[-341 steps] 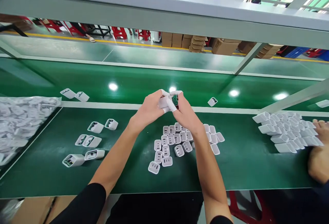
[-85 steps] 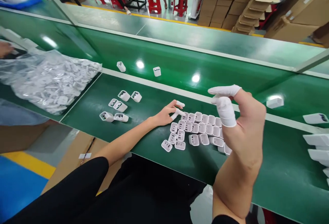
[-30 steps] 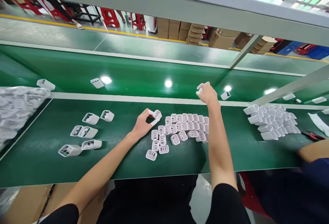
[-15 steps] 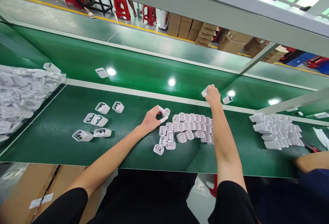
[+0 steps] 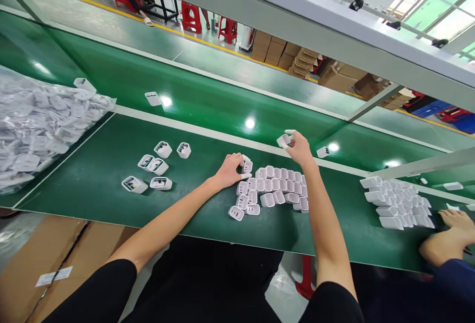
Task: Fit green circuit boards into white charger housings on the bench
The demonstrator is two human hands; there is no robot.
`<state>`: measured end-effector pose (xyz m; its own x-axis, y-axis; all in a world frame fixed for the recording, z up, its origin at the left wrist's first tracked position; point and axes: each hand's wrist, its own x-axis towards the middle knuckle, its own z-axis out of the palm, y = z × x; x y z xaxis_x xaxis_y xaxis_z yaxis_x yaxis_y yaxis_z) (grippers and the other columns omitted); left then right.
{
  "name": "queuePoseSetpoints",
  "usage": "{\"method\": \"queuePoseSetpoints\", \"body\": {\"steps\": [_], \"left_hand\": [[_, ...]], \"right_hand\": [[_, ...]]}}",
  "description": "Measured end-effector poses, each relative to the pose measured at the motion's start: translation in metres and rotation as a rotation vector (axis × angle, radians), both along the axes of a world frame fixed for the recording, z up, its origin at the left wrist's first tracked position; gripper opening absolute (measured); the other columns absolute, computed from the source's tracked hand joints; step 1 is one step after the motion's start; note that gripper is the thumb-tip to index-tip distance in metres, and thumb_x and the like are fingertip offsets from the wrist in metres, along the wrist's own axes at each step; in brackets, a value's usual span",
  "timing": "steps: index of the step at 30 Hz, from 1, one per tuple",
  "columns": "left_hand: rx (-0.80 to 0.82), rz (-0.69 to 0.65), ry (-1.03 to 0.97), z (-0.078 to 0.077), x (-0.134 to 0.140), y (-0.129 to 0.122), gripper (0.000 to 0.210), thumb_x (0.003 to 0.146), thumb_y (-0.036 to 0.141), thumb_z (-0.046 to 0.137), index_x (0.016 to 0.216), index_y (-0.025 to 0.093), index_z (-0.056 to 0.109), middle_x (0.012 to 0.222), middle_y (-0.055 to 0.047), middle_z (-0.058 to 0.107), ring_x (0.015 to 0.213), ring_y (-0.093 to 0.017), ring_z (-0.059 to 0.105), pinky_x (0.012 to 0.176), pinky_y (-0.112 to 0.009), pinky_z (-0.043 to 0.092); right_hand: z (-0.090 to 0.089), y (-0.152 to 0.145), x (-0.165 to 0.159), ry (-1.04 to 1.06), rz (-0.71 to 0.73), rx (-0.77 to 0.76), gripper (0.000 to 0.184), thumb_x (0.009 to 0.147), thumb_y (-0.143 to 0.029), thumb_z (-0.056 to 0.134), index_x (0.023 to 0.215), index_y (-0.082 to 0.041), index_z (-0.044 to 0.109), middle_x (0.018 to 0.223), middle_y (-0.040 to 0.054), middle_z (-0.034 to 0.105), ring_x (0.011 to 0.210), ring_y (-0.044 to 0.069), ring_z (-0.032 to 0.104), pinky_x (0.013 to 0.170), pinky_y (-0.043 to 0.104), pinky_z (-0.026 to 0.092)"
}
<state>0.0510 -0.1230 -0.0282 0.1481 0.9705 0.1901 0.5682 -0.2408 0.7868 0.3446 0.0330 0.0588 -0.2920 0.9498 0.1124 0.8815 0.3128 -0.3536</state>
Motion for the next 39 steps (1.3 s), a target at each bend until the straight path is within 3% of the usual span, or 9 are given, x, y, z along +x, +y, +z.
{"method": "queuePoseSetpoints", "body": {"steps": [2,6,10,14,19,25,31,35,39], "left_hand": [[0.003,0.029,0.001,-0.001,0.0,0.001,0.039,0.084,0.03,0.097,0.1,0.023,0.063,0.112,-0.004,0.068,0.111,-0.029,0.065,0.104,-0.046,0.049],[0.006,0.071,-0.01,-0.002,0.0,0.001,0.039,0.086,0.028,0.096,0.11,0.023,0.065,0.119,-0.005,0.069,0.115,-0.03,0.065,0.105,-0.047,0.05],[0.01,0.076,-0.018,-0.002,0.0,0.001,0.04,0.086,0.027,0.096,0.11,0.023,0.065,0.111,-0.004,0.071,0.109,-0.03,0.066,0.1,-0.046,0.051],[0.02,0.065,-0.025,-0.001,0.001,0.0,0.038,0.087,0.029,0.096,0.106,0.023,0.064,0.111,-0.005,0.071,0.108,-0.03,0.067,0.099,-0.045,0.051],[0.025,0.072,-0.041,0.0,0.003,-0.001,0.037,0.092,0.039,0.094,0.107,0.022,0.064,0.114,-0.007,0.071,0.11,-0.031,0.068,0.1,-0.046,0.053],[0.005,0.096,-0.059,0.0,0.003,-0.001,0.043,0.096,0.052,0.089,0.113,0.022,0.064,0.115,-0.007,0.073,0.106,-0.029,0.071,0.097,-0.044,0.056],[-0.014,0.082,-0.045,-0.002,0.004,0.002,0.021,0.099,0.029,0.082,0.11,0.023,0.065,0.123,-0.008,0.075,0.112,-0.028,0.074,0.099,-0.043,0.059],[-0.025,0.118,-0.007,-0.002,0.005,0.003,0.033,0.098,0.037,0.087,0.119,0.021,0.067,0.13,-0.014,0.074,0.121,-0.034,0.073,0.109,-0.049,0.058],[0.028,0.11,0.022,-0.002,0.002,-0.001,0.036,0.099,0.037,0.084,0.125,0.019,0.066,0.127,-0.014,0.075,0.125,-0.037,0.072,0.108,-0.053,0.057]], "right_hand": [[0.002,-0.025,-0.021,-0.007,0.083,-0.028,0.051,0.089,-0.043,0.072,0.138,-0.028,0.069,0.112,0.0065,0.08,0.092,0.025,0.072,0.085,0.038,0.056],[-0.003,-0.063,-0.054,-0.081,0.158,-0.064,0.027,0.084,-0.043,0.081,0.103,-0.026,0.07,0.095,0.0053,0.078,0.086,0.025,0.068,0.077,0.036,0.047],[-0.008,-0.074,-0.073,-0.128,0.172,-0.102,0.03,0.086,-0.048,0.082,0.097,-0.026,0.066,0.091,0.005,0.076,0.082,0.025,0.066,0.072,0.034,0.041],[-0.005,-0.078,-0.079,-0.144,0.151,-0.13,0.037,0.09,-0.055,0.08,0.107,-0.025,0.068,0.093,0.0062,0.077,0.082,0.025,0.067,0.071,0.035,0.044],[0.005,-0.089,-0.067,-0.147,0.159,-0.15,0.064,0.093,-0.055,0.075,0.148,-0.025,0.06,0.111,0.0104,0.081,0.093,0.031,0.075,0.075,0.039,0.053],[0.029,-0.117,-0.071,-0.133,0.188,0.16,0.052,0.099,-0.049,0.065,0.145,-0.025,0.066,0.128,0.0174,0.076,0.105,0.04,0.073,0.085,0.052,0.058],[0.046,-0.18,-0.155,0.044,0.598,0.203,0.049,0.107,-0.043,0.07,0.154,-0.033,0.063,0.123,0.0119,0.076,0.106,0.037,0.073,0.092,0.054,0.059],[0.032,-0.233,-0.22,0.031,0.847,0.104,0.028,0.111,-0.039,0.069,0.138,-0.03,0.072,0.111,0.0099,0.079,0.103,0.035,0.073,0.093,0.054,0.057],[0.013,-0.267,-0.267,0.021,0.873,0.103,0.014,0.114,-0.035,0.063,0.118,-0.026,0.073,0.105,0.0117,0.076,0.097,0.034,0.07,0.088,0.051,0.057]]}}
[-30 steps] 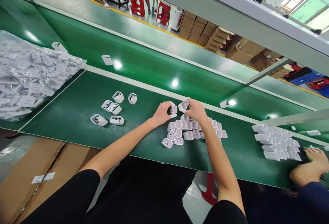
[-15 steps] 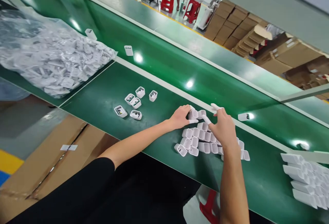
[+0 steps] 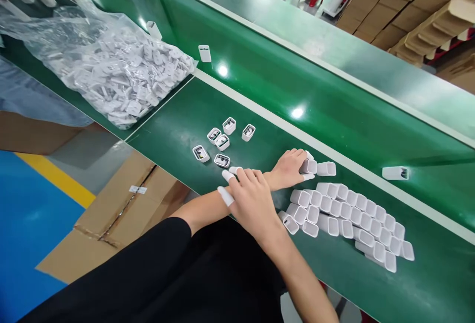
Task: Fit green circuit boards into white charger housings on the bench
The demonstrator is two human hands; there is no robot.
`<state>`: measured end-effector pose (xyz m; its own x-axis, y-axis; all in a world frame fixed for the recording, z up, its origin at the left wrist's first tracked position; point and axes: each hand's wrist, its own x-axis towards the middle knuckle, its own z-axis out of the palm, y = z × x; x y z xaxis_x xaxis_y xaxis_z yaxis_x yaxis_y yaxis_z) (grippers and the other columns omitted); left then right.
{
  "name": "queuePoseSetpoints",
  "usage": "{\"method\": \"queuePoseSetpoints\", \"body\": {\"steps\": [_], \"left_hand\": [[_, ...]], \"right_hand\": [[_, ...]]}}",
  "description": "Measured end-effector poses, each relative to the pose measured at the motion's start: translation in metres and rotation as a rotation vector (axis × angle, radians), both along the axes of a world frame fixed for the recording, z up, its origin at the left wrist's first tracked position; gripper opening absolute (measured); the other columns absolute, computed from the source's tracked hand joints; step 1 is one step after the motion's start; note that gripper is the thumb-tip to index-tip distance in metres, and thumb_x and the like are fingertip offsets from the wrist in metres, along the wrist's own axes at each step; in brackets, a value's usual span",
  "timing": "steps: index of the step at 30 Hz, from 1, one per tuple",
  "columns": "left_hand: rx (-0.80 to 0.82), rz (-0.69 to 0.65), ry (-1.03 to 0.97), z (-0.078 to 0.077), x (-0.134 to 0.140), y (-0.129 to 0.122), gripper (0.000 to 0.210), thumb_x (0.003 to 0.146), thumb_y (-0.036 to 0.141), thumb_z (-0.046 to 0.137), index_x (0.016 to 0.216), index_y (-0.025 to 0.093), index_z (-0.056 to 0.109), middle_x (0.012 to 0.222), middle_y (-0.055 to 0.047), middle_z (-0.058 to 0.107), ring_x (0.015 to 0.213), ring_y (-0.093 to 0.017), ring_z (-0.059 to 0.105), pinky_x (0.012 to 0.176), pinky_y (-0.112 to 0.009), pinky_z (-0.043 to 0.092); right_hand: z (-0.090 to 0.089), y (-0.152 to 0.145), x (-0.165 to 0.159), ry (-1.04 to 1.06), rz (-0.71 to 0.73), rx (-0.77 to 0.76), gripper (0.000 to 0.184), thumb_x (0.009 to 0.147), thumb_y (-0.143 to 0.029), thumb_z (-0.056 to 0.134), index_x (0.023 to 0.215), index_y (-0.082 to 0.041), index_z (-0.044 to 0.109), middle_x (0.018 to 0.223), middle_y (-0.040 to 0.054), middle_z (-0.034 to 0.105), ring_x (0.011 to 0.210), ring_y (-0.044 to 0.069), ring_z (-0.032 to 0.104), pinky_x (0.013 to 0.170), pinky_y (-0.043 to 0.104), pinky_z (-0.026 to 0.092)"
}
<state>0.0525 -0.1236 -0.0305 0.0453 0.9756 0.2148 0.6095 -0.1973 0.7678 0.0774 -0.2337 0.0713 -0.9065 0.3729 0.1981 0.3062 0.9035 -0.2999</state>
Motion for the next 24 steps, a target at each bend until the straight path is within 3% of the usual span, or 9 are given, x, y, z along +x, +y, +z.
{"method": "queuePoseSetpoints", "body": {"steps": [4,9,13,16,19,21,22,24], "left_hand": [[0.049,-0.084,-0.032,-0.001,0.0,-0.004,0.047,0.094,0.045,0.088,0.127,0.021,0.065,0.125,-0.012,0.077,0.122,-0.036,0.072,0.11,-0.055,0.057],[0.029,-0.014,-0.081,0.003,0.004,-0.006,0.078,0.08,0.048,0.095,0.143,0.024,0.055,0.141,-0.015,0.069,0.133,-0.04,0.071,0.115,-0.06,0.057],[0.116,0.187,-0.144,0.016,-0.002,-0.007,0.067,0.097,0.037,0.084,0.15,0.021,0.045,0.149,-0.019,0.065,0.139,-0.038,0.069,0.12,-0.058,0.056],[0.135,0.295,-0.184,0.024,-0.018,-0.021,0.048,0.108,0.036,0.073,0.147,0.021,0.049,0.146,-0.019,0.067,0.136,-0.035,0.069,0.121,-0.055,0.055],[0.039,0.252,-0.182,0.024,-0.044,-0.063,0.026,0.109,0.035,0.072,0.129,0.023,0.061,0.134,-0.015,0.071,0.123,-0.032,0.073,0.111,-0.052,0.06],[0.01,0.152,-0.149,0.021,-0.063,-0.107,0.019,0.109,0.031,0.07,0.125,0.024,0.062,0.126,-0.011,0.073,0.121,-0.031,0.075,0.109,-0.052,0.063],[0.027,0.16,-0.124,0.02,-0.072,-0.131,0.027,0.109,0.03,0.069,0.133,0.025,0.06,0.13,-0.012,0.071,0.126,-0.032,0.074,0.111,-0.054,0.063],[0.078,0.23,-0.101,0.02,-0.084,-0.176,0.062,0.102,0.03,0.076,0.157,0.027,0.046,0.149,-0.016,0.064,0.141,-0.035,0.068,0.12,-0.058,0.062]], "right_hand": [[-0.019,-0.004,-0.035,0.031,-0.161,0.032,0.017,0.111,-0.035,0.066,0.126,-0.027,0.066,0.121,0.0165,0.076,0.098,0.037,0.069,0.083,0.052,0.054],[-0.036,0.004,-0.067,0.006,-0.217,-0.092,0.013,0.106,-0.023,0.064,0.118,-0.028,0.063,0.11,0.0113,0.076,0.089,0.033,0.068,0.079,0.047,0.049],[-0.026,0.0,-0.061,0.063,-0.242,-0.271,0.014,0.108,-0.022,0.063,0.12,-0.028,0.067,0.112,0.0071,0.08,0.09,0.031,0.073,0.083,0.047,0.052],[-0.009,-0.013,-0.023,0.338,-0.329,-0.287,0.026,0.109,-0.032,0.07,0.135,-0.031,0.069,0.121,0.0094,0.082,0.104,0.033,0.077,0.091,0.052,0.061],[-0.004,-0.03,0.028,0.612,-0.512,-0.204,0.044,0.102,-0.037,0.083,0.143,-0.033,0.069,0.124,0.0095,0.082,0.108,0.033,0.08,0.093,0.055,0.068],[-0.013,-0.039,0.055,0.729,-0.683,-0.164,0.047,0.096,-0.037,0.09,0.14,-0.033,0.073,0.12,0.009,0.083,0.102,0.033,0.081,0.09,0.054,0.069],[-0.021,-0.042,0.064,0.772,-0.745,-0.18,0.047,0.094,-0.036,0.092,0.138,-0.033,0.075,0.118,0.0086,0.083,0.099,0.032,0.081,0.089,0.054,0.069],[-0.039,-0.048,0.07,0.776,-0.817,-0.276,0.045,0.093,-0.037,0.093,0.135,-0.032,0.077,0.114,0.0076,0.084,0.095,0.031,0.081,0.088,0.054,0.069]]}}
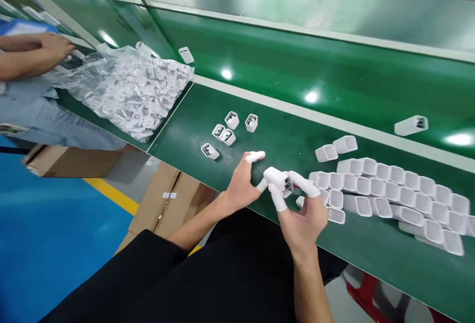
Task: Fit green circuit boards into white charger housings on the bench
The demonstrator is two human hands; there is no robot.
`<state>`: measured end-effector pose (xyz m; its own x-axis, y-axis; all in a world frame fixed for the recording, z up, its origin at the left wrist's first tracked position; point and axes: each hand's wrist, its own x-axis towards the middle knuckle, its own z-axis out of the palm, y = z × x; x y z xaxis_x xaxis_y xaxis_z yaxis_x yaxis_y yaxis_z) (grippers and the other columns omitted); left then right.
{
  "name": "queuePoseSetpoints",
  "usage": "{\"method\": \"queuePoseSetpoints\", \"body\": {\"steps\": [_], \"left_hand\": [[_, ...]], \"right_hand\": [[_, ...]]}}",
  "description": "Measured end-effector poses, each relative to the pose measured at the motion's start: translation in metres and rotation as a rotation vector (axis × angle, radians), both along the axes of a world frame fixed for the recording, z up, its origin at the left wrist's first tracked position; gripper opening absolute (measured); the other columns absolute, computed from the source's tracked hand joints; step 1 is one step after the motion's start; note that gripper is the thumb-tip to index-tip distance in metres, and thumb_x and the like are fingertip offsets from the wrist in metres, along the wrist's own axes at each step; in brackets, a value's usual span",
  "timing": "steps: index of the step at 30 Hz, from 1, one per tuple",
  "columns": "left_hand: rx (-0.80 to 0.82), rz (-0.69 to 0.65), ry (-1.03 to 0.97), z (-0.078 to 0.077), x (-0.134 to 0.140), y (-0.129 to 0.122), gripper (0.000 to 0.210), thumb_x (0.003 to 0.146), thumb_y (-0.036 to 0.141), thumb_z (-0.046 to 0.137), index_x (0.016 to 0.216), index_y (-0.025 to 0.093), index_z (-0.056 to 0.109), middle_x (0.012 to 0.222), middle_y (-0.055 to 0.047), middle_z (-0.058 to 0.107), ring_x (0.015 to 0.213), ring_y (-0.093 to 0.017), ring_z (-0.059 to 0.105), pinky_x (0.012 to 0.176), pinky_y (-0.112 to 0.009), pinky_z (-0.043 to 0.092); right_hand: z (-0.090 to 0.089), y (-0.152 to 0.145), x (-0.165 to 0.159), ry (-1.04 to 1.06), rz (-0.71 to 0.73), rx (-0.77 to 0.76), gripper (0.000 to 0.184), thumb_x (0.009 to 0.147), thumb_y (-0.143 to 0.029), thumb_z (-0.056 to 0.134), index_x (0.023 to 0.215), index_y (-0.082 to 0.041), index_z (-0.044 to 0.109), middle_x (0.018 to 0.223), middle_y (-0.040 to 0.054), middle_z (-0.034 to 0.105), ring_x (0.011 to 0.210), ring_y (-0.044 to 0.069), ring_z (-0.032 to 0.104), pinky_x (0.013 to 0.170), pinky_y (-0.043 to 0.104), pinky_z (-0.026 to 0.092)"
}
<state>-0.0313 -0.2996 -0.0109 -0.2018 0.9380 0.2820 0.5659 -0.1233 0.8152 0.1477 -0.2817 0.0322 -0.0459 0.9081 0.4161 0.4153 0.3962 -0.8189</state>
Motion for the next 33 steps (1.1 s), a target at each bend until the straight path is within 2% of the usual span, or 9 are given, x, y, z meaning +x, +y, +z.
{"method": "queuePoseSetpoints", "body": {"steps": [2,3,6,9,13,16,20,26,33], "left_hand": [[0.029,0.022,0.033,-0.001,-0.008,-0.033,0.087,0.097,0.033,0.083,0.169,0.029,0.034,0.158,-0.018,0.057,0.148,-0.037,0.064,0.12,-0.059,0.063],[0.032,-0.003,0.054,-0.002,-0.011,-0.044,0.088,0.097,0.033,0.084,0.169,0.03,0.033,0.157,-0.018,0.057,0.147,-0.037,0.066,0.118,-0.057,0.065],[-0.015,-0.106,0.062,-0.008,-0.02,-0.056,0.066,0.103,0.024,0.074,0.162,0.032,0.044,0.142,-0.012,0.066,0.124,-0.029,0.076,0.104,-0.048,0.071],[-0.033,-0.079,-0.033,-0.018,-0.026,-0.054,0.053,0.105,0.025,0.074,0.154,0.031,0.054,0.128,-0.008,0.072,0.104,-0.022,0.078,0.091,-0.04,0.071],[0.17,0.019,-0.086,-0.026,-0.025,-0.051,0.052,0.1,0.022,0.082,0.148,0.028,0.062,0.125,-0.007,0.074,0.105,-0.022,0.079,0.089,-0.037,0.07],[0.256,0.026,-0.074,-0.025,-0.023,-0.049,0.054,0.097,0.015,0.081,0.147,0.025,0.065,0.126,-0.009,0.074,0.105,-0.021,0.08,0.085,-0.034,0.07],[0.32,0.023,-0.032,-0.022,-0.027,-0.047,0.049,0.096,0.005,0.079,0.141,0.023,0.071,0.129,-0.01,0.076,0.116,-0.023,0.081,0.095,-0.037,0.072],[0.329,0.017,0.034,-0.025,-0.026,-0.048,0.048,0.097,0.008,0.08,0.142,0.022,0.07,0.129,-0.011,0.077,0.117,-0.024,0.083,0.096,-0.037,0.074],[0.287,0.07,0.043,-0.019,-0.023,-0.043,0.044,0.096,0.012,0.085,0.137,0.023,0.072,0.12,-0.008,0.077,0.101,-0.02,0.083,0.085,-0.032,0.071]], "right_hand": [[-0.019,-0.006,-0.007,-0.004,0.048,-0.141,0.043,0.092,-0.042,0.093,0.132,-0.032,0.079,0.113,0.0071,0.084,0.095,0.03,0.081,0.088,0.054,0.07],[-0.028,-0.009,-0.013,-0.002,0.082,-0.203,0.044,0.092,-0.044,0.093,0.132,-0.031,0.079,0.113,0.0073,0.084,0.096,0.03,0.081,0.088,0.053,0.07],[-0.047,-0.015,-0.032,0.068,0.194,-0.318,0.048,0.09,-0.044,0.093,0.133,-0.029,0.077,0.115,0.0072,0.084,0.1,0.029,0.082,0.087,0.048,0.071],[-0.056,-0.015,-0.04,0.113,0.313,-0.345,0.036,0.096,-0.038,0.088,0.129,-0.03,0.078,0.111,0.0051,0.082,0.098,0.026,0.08,0.087,0.045,0.069],[-0.056,-0.011,-0.037,0.165,0.426,-0.29,0.019,0.106,-0.027,0.077,0.124,-0.032,0.081,0.109,0.0034,0.079,0.097,0.023,0.075,0.089,0.043,0.065],[-0.051,-0.01,-0.036,0.192,0.413,-0.286,0.019,0.107,-0.023,0.076,0.124,-0.031,0.081,0.112,0.0036,0.079,0.101,0.023,0.075,0.092,0.042,0.063],[-0.043,-0.007,-0.039,0.112,0.413,-0.308,0.01,0.111,-0.023,0.071,0.116,-0.029,0.077,0.113,0.0037,0.079,0.103,0.023,0.076,0.094,0.041,0.061],[-0.031,0.006,-0.031,-0.104,0.535,-0.375,0.007,0.117,-0.027,0.058,0.117,-0.027,0.065,0.111,0.0042,0.071,0.098,0.021,0.07,0.088,0.04,0.057],[-0.033,0.014,-0.016,0.019,0.559,-0.5,0.01,0.12,-0.031,0.053,0.114,-0.027,0.061,0.109,0.0037,0.066,0.098,0.02,0.07,0.09,0.039,0.059]]}}
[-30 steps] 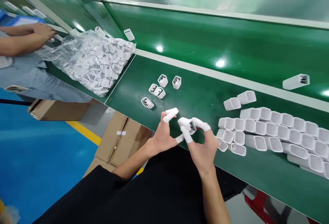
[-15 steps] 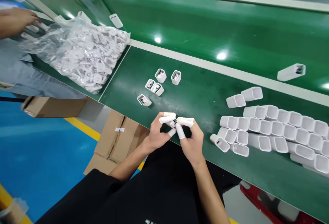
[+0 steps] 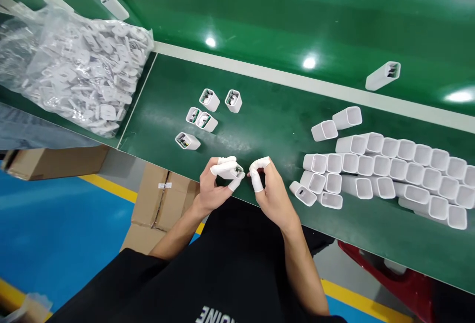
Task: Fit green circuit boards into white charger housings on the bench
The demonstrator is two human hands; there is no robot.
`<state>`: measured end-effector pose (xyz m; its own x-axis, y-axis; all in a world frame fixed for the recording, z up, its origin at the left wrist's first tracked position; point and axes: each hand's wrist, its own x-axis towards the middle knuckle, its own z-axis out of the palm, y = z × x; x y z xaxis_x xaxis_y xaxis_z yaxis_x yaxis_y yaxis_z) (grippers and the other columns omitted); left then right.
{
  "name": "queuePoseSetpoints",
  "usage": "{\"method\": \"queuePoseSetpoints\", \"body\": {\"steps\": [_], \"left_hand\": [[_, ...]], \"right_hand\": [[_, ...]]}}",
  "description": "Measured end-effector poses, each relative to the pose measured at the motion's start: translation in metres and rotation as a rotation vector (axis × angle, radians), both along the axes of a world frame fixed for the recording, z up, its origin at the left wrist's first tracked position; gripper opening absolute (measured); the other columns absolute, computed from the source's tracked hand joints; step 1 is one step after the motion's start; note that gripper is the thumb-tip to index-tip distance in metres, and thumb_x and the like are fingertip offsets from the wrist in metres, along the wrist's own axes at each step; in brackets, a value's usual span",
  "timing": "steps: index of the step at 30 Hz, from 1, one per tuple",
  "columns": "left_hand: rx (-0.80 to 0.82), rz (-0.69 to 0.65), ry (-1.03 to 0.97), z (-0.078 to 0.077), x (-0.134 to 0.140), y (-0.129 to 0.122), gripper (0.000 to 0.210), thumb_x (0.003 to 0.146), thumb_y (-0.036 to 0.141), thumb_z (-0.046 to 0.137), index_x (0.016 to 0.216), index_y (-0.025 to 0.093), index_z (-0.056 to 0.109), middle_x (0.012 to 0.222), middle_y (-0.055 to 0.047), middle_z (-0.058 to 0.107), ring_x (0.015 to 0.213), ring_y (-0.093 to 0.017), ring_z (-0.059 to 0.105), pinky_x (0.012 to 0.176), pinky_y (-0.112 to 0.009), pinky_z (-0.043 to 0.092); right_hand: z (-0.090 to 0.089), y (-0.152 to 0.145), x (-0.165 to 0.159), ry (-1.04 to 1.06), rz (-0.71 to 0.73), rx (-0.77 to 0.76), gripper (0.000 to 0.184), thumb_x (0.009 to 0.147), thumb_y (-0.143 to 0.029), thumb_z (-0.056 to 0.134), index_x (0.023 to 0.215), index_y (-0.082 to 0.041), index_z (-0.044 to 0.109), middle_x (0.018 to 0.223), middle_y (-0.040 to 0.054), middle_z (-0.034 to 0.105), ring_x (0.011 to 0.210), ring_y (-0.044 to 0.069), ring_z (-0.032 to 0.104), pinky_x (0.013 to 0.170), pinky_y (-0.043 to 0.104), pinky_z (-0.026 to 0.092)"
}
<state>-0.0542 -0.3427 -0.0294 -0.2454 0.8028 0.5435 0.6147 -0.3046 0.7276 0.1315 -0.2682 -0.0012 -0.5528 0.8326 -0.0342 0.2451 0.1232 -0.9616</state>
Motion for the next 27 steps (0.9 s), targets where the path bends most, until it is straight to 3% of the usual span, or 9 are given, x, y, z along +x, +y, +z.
{"method": "queuePoseSetpoints", "body": {"steps": [5,10,16,23,25,27], "left_hand": [[-0.019,-0.036,-0.042,-0.001,-0.002,-0.001,0.05,0.096,0.016,0.087,0.143,0.022,0.07,0.116,-0.008,0.079,0.097,-0.021,0.082,0.083,-0.032,0.07],[0.005,-0.101,0.059,-0.005,-0.004,-0.004,0.055,0.098,0.015,0.084,0.15,0.023,0.066,0.12,-0.01,0.08,0.104,-0.024,0.084,0.085,-0.035,0.073],[-0.04,-0.055,0.088,-0.006,-0.004,-0.006,0.062,0.097,0.017,0.087,0.153,0.024,0.061,0.134,-0.015,0.079,0.12,-0.03,0.083,0.096,-0.044,0.073],[-0.128,-0.082,-0.017,0.015,-0.009,-0.005,0.035,0.088,0.016,0.089,0.114,0.022,0.067,0.116,-0.007,0.079,0.102,-0.023,0.082,0.083,-0.035,0.068],[-0.196,-0.166,-0.016,0.02,-0.009,-0.002,0.025,0.089,0.014,0.084,0.104,0.022,0.065,0.108,-0.005,0.08,0.093,-0.02,0.08,0.076,-0.03,0.064],[-0.226,-0.25,-0.034,0.023,-0.007,0.0,0.024,0.092,0.015,0.081,0.097,0.023,0.059,0.097,-0.001,0.077,0.079,-0.014,0.074,0.068,-0.026,0.058]], "right_hand": [[-0.006,-0.002,-0.001,0.075,0.006,0.101,0.013,0.114,-0.025,0.065,0.126,-0.03,0.067,0.11,0.0027,0.069,0.097,0.02,0.069,0.089,0.039,0.06],[-0.009,-0.001,0.001,0.096,0.041,0.183,0.013,0.113,-0.018,0.065,0.119,-0.029,0.066,0.11,0.0029,0.07,0.098,0.02,0.071,0.088,0.039,0.061],[-0.003,-0.001,-0.001,-0.083,0.097,0.274,0.007,0.116,-0.018,0.058,0.115,-0.025,0.058,0.108,0.0055,0.067,0.092,0.021,0.068,0.081,0.037,0.059],[0.023,-0.009,0.001,-0.385,0.202,0.778,0.024,0.109,-0.003,0.052,0.096,-0.024,0.056,0.093,0.0076,0.064,0.075,0.023,0.052,0.069,0.039,0.046],[0.025,-0.013,0.003,-0.335,0.2,0.829,0.025,0.107,-0.002,0.054,0.096,-0.024,0.057,0.09,0.0068,0.065,0.076,0.023,0.053,0.069,0.039,0.047],[0.024,-0.017,0.005,-0.211,0.151,0.756,0.017,0.108,-0.008,0.06,0.105,-0.025,0.061,0.093,0.0067,0.068,0.079,0.024,0.059,0.071,0.04,0.051]]}}
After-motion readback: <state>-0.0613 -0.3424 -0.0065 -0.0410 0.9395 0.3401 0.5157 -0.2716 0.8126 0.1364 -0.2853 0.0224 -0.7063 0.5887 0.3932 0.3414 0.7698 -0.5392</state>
